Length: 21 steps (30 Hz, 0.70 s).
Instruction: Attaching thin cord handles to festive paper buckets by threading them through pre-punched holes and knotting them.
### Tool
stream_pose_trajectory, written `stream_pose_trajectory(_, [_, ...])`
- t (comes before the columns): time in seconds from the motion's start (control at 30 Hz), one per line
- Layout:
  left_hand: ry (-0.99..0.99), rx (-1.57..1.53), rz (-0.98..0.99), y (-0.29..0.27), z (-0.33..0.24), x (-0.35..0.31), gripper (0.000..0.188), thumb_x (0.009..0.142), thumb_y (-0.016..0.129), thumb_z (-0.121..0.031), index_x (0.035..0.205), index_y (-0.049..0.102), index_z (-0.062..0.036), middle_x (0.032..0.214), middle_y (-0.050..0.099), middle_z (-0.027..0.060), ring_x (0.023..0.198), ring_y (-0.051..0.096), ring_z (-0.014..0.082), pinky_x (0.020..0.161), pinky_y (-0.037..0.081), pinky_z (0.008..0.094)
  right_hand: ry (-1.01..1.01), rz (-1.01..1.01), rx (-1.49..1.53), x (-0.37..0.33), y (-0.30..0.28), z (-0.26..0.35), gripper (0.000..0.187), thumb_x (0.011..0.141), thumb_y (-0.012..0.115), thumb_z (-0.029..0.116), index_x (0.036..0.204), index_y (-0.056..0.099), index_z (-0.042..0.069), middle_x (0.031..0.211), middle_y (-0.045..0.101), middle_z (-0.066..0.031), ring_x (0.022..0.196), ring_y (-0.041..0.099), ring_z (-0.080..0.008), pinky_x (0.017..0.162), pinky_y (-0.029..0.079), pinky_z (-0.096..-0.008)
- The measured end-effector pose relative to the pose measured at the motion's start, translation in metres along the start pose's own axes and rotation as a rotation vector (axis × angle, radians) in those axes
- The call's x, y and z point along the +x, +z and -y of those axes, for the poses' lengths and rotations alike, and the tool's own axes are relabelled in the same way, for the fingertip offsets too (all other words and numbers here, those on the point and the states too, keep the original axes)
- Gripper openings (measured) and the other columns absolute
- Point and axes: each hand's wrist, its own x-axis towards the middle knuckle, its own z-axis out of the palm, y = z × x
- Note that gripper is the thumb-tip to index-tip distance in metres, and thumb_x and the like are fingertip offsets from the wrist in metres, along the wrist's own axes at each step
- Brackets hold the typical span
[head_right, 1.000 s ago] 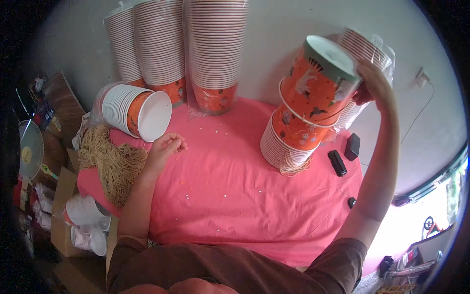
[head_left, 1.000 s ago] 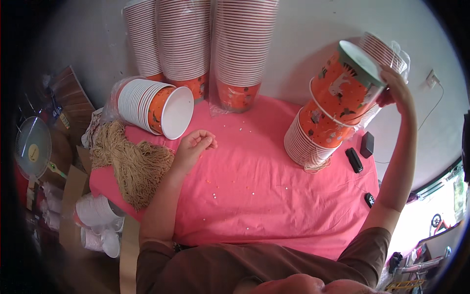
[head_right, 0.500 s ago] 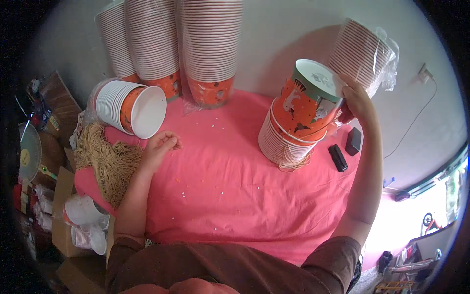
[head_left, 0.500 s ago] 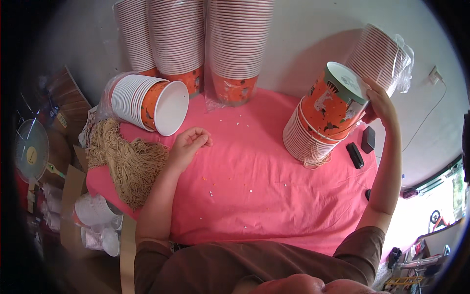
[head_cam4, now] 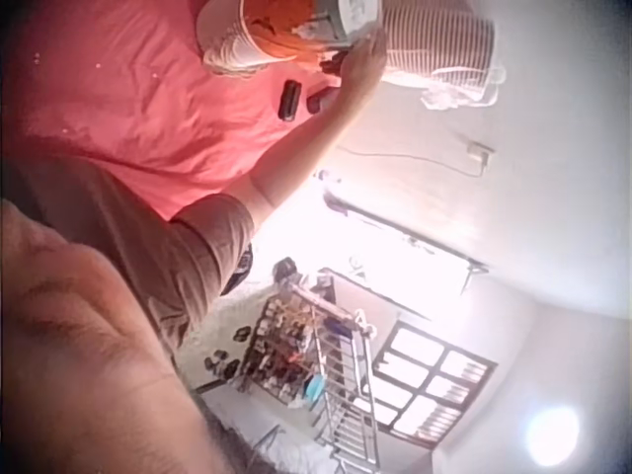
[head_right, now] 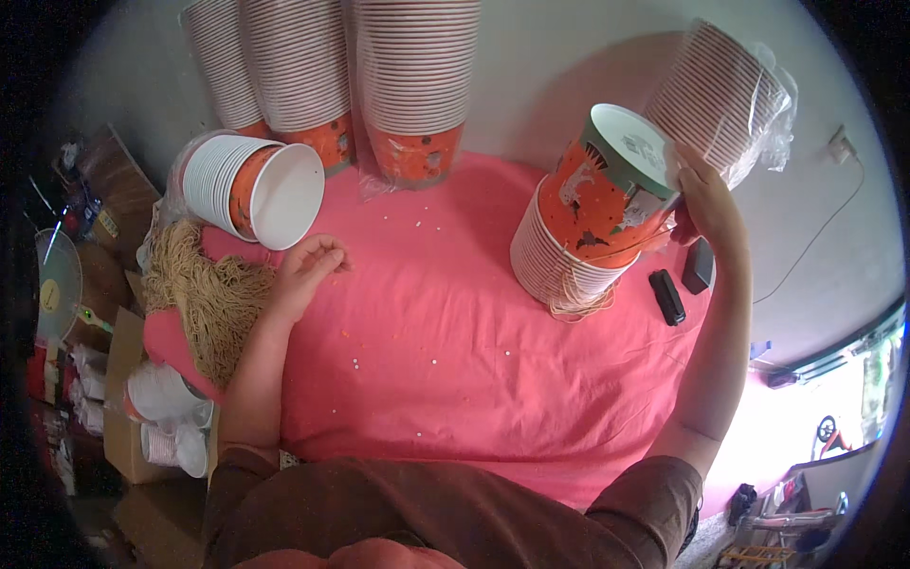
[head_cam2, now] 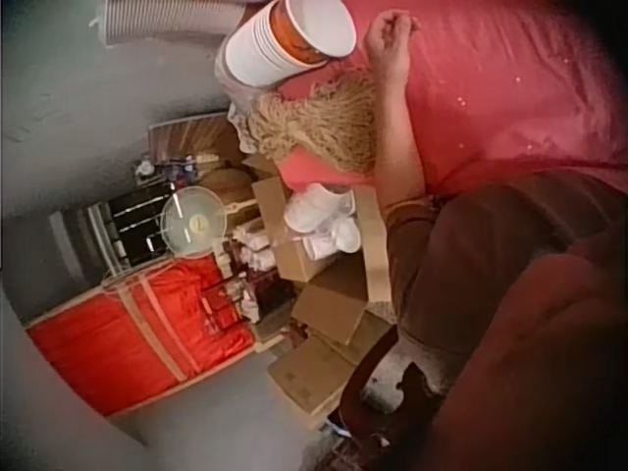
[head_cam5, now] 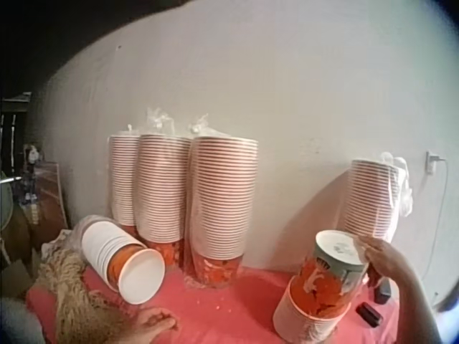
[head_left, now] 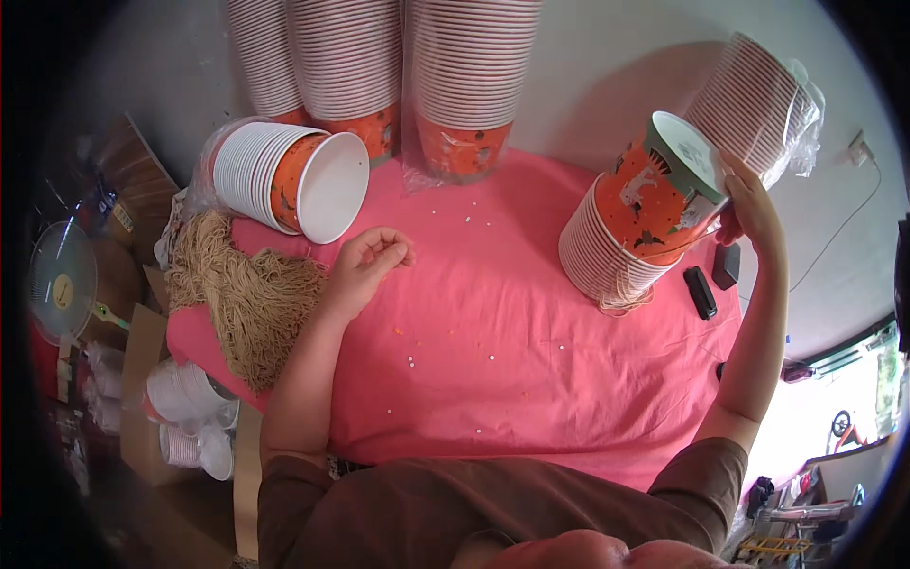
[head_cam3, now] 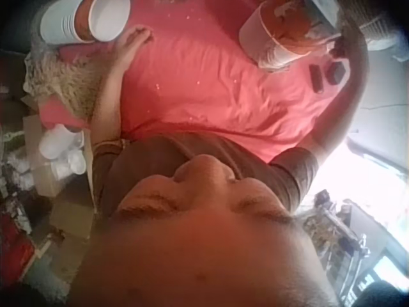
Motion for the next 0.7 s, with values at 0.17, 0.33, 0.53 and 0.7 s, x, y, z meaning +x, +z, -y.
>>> stream_pose_trajectory(0.17, [0.173, 0.108, -0.203, -0.012, -0.007, -0.001, 0.012, 0.097, 0.060, -0.007, 0.105, 0.062, 0.0011, 0.091, 0.064, 0.0014, 0.083, 0.060, 0.0079, 0.078, 0.049, 0.0230, -0.042, -0.058, -0.026, 0.004, -0.002, -0.013, 0.049, 0.102, 0.040, 0.032, 0.144, 0.046, 0.008, 0.070, 0.062, -0.0137, 0.043, 0.059, -0.0202, 0.040, 0.050, -0.0302])
stream_pose_trajectory(0.33, [0.367, 0.388, -0.572, -0.036, -0.016, 0.004, 0.011, 0.096, 0.062, -0.007, 0.106, 0.064, -0.0018, 0.092, 0.061, -0.0020, 0.081, 0.054, 0.0044, 0.070, 0.045, 0.0200, -0.378, -0.543, -0.399, -0.008, 0.007, 0.004, 0.039, 0.099, 0.056, 0.037, 0.119, 0.064, 0.005, 0.081, 0.066, -0.0161, 0.077, 0.067, -0.0249, 0.071, 0.050, -0.0369])
stream_pose_trajectory(0.53, [0.398, 0.444, -0.771, -0.071, -0.018, 0.001, 0.013, 0.093, 0.066, -0.007, 0.105, 0.064, -0.0019, 0.090, 0.060, -0.0009, 0.076, 0.053, 0.0054, 0.067, 0.044, 0.0211, -0.571, -0.456, -0.296, -0.055, 0.060, 0.069, 0.024, 0.092, 0.066, 0.020, 0.111, 0.065, 0.005, 0.074, 0.058, -0.0102, 0.066, 0.057, -0.0201, 0.063, 0.047, -0.0347])
stream_pose_trajectory(0.7, [0.423, 0.710, -0.841, -0.087, 0.008, 0.010, 0.027, 0.083, 0.073, -0.003, 0.106, 0.060, -0.0005, 0.091, 0.059, 0.0057, 0.073, 0.055, 0.0138, 0.070, 0.050, 0.0289, -0.774, -0.080, -0.124, -0.076, 0.132, 0.096, 0.026, 0.085, 0.071, 0.013, 0.106, 0.064, 0.000, 0.086, 0.065, -0.0172, 0.071, 0.064, -0.0320, 0.064, 0.051, -0.0382])
